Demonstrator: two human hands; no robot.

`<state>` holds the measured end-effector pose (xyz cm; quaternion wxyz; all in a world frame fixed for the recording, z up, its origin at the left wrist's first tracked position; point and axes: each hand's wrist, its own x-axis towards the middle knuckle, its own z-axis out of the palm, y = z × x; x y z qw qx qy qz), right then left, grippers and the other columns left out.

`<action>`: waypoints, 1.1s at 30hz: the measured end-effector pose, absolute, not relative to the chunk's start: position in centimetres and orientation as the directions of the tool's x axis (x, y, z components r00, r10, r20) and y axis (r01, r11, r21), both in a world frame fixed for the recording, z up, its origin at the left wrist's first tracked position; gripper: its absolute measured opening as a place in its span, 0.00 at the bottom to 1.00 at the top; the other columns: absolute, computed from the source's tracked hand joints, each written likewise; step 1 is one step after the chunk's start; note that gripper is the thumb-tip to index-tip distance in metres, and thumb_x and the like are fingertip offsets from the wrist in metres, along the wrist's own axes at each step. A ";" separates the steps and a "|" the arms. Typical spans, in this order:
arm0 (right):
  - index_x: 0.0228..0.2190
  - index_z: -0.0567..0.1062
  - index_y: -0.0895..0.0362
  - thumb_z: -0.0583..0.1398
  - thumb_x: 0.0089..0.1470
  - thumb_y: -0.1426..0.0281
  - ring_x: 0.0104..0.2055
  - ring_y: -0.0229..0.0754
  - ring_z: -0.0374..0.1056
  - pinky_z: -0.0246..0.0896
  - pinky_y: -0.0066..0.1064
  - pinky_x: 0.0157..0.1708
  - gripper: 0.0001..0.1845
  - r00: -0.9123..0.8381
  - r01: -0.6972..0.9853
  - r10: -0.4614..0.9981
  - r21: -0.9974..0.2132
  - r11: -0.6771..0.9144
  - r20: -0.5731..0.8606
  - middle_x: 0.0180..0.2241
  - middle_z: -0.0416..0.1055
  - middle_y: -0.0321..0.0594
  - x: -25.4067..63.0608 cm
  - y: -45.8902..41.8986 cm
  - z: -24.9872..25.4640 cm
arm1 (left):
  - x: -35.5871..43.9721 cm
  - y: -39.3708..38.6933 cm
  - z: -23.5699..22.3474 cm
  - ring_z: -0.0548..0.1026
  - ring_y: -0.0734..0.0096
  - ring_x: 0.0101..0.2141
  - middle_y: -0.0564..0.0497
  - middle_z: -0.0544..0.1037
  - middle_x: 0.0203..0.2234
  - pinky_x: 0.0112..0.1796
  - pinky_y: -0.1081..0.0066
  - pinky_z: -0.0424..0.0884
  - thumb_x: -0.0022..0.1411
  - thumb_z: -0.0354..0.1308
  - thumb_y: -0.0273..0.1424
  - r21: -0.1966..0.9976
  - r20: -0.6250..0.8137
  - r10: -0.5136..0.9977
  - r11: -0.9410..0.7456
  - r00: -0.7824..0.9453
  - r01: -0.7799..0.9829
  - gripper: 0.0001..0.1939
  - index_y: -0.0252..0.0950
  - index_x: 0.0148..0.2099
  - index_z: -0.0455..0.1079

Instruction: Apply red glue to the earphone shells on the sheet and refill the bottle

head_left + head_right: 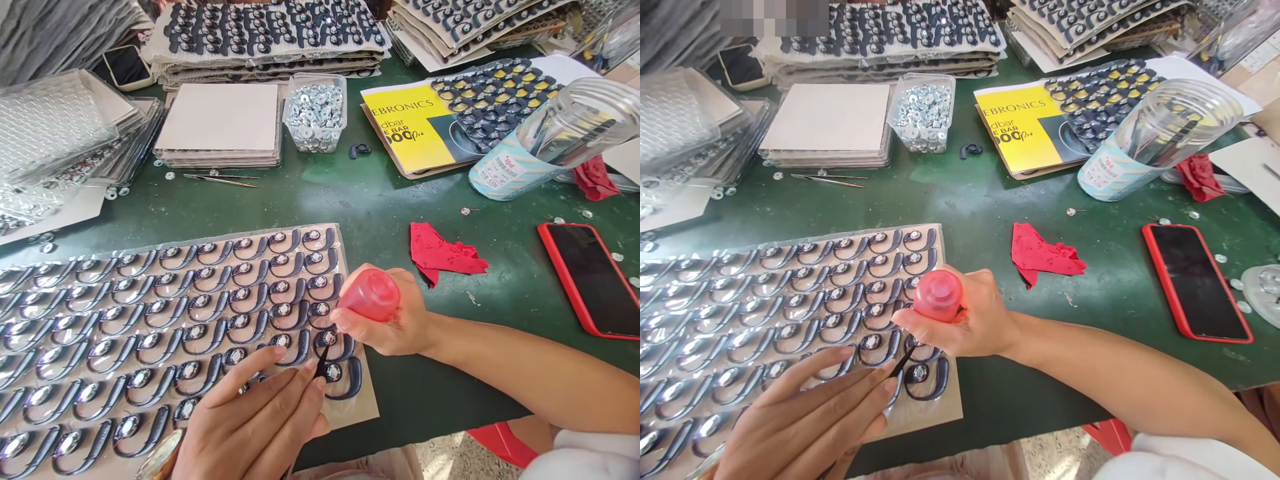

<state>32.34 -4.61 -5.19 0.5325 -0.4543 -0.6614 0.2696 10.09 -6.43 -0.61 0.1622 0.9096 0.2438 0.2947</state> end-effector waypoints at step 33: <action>0.25 0.70 0.55 0.64 0.56 0.60 0.22 0.33 0.67 0.62 0.24 0.20 0.15 -0.050 0.322 0.817 -0.765 0.558 0.574 0.22 0.73 0.33 31.8 -5.0 -5.7 | 9.3 -3.3 -0.6 0.81 0.73 0.32 0.54 0.84 0.36 0.55 0.58 0.71 0.63 0.56 0.20 0.611 0.337 0.613 -0.720 0.714 0.329 0.10 0.36 0.44 0.74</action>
